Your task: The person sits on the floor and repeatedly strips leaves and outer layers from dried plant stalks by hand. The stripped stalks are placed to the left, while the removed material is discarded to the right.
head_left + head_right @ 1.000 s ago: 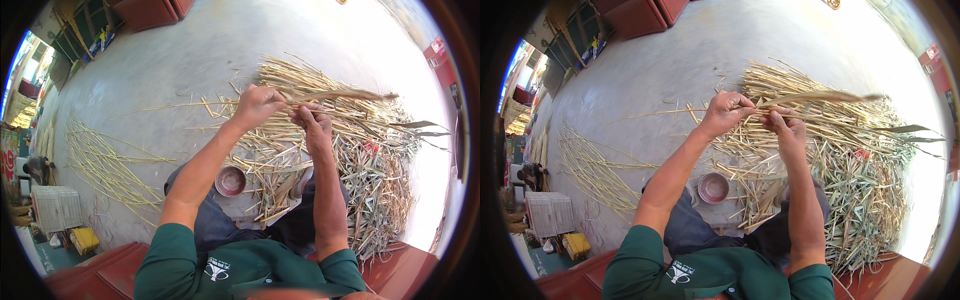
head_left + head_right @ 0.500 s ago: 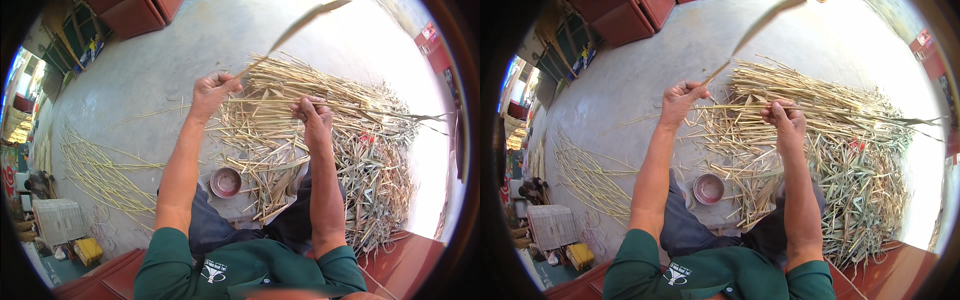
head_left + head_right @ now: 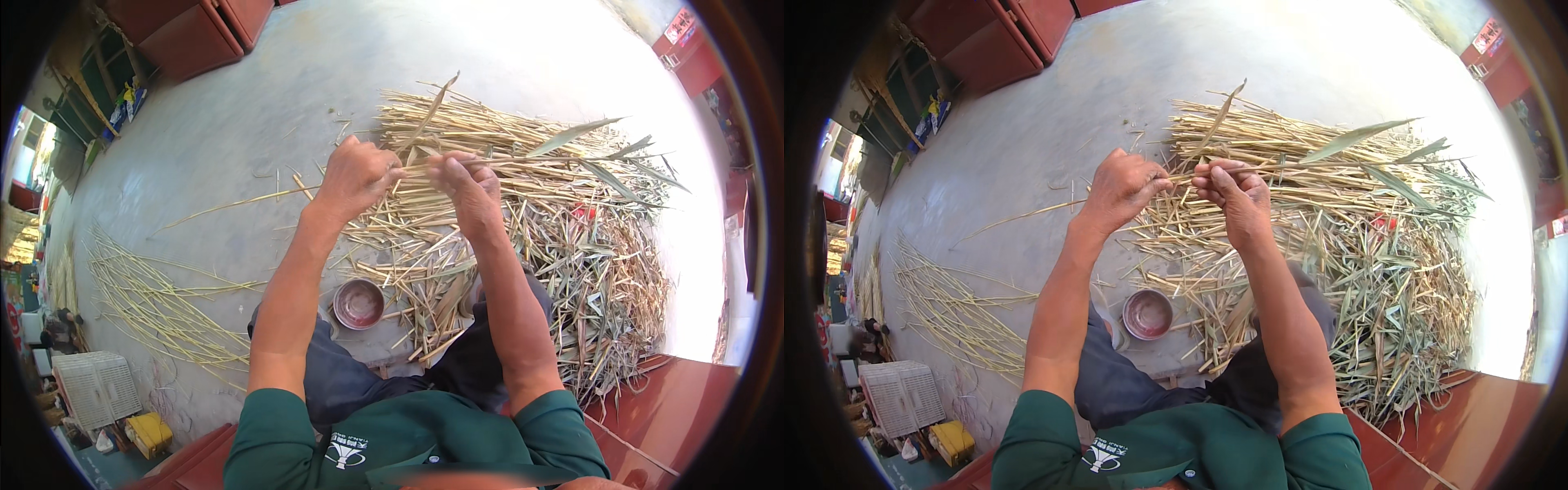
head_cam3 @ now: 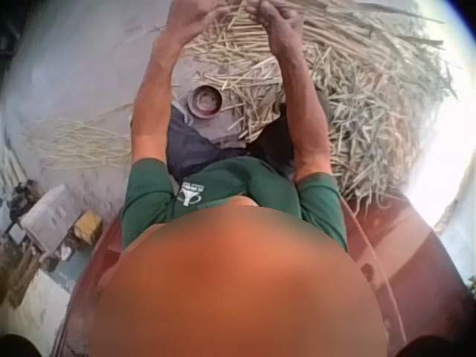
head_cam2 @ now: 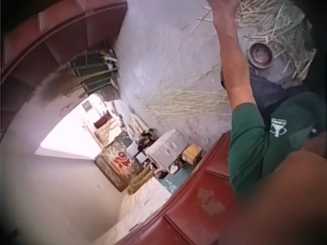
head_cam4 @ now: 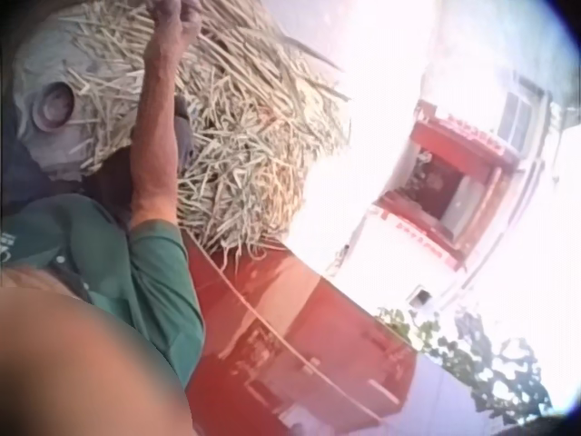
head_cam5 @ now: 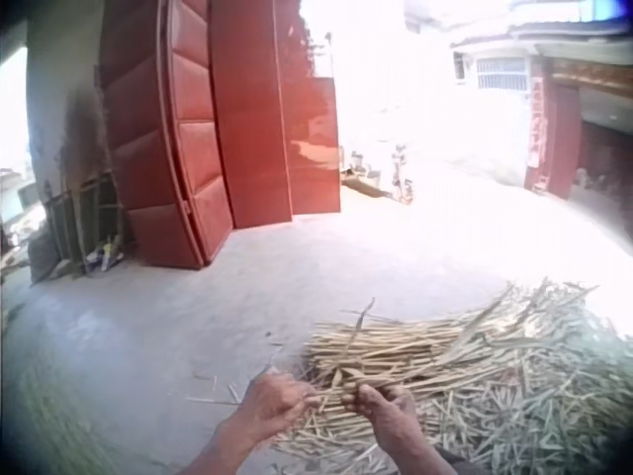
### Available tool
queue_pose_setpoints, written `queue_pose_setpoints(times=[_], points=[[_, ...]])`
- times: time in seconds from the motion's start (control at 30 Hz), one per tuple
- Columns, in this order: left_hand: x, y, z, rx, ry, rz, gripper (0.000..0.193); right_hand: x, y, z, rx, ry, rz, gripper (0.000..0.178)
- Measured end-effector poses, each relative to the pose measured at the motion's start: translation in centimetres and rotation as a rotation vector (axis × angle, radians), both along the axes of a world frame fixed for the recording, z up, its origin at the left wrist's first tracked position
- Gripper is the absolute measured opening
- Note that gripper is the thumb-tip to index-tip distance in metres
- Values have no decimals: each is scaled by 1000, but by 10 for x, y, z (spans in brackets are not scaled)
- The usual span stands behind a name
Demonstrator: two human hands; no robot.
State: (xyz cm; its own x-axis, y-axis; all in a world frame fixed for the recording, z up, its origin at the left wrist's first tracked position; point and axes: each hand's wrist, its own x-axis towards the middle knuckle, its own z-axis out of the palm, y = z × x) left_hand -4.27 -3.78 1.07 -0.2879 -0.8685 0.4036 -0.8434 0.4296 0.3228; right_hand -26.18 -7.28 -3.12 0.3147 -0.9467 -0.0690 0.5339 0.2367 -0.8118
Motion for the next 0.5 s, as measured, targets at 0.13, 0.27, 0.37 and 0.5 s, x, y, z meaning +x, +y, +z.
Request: queue_pose_setpoints(times=[0.13,0.27,0.37,0.5], points=[[35,8,8,118,7,120,14,-26,-17,8,77,98,-215,21],[54,17,6,321,-32,290,15,-31,-20,7,94,141,-192,19],[31,15,-6,379,338,181,16,-18,-12,2,30,126,-144,20],[-11,10,-28,271,488,123,16,1,-1,-1,18,136,-89,16]])
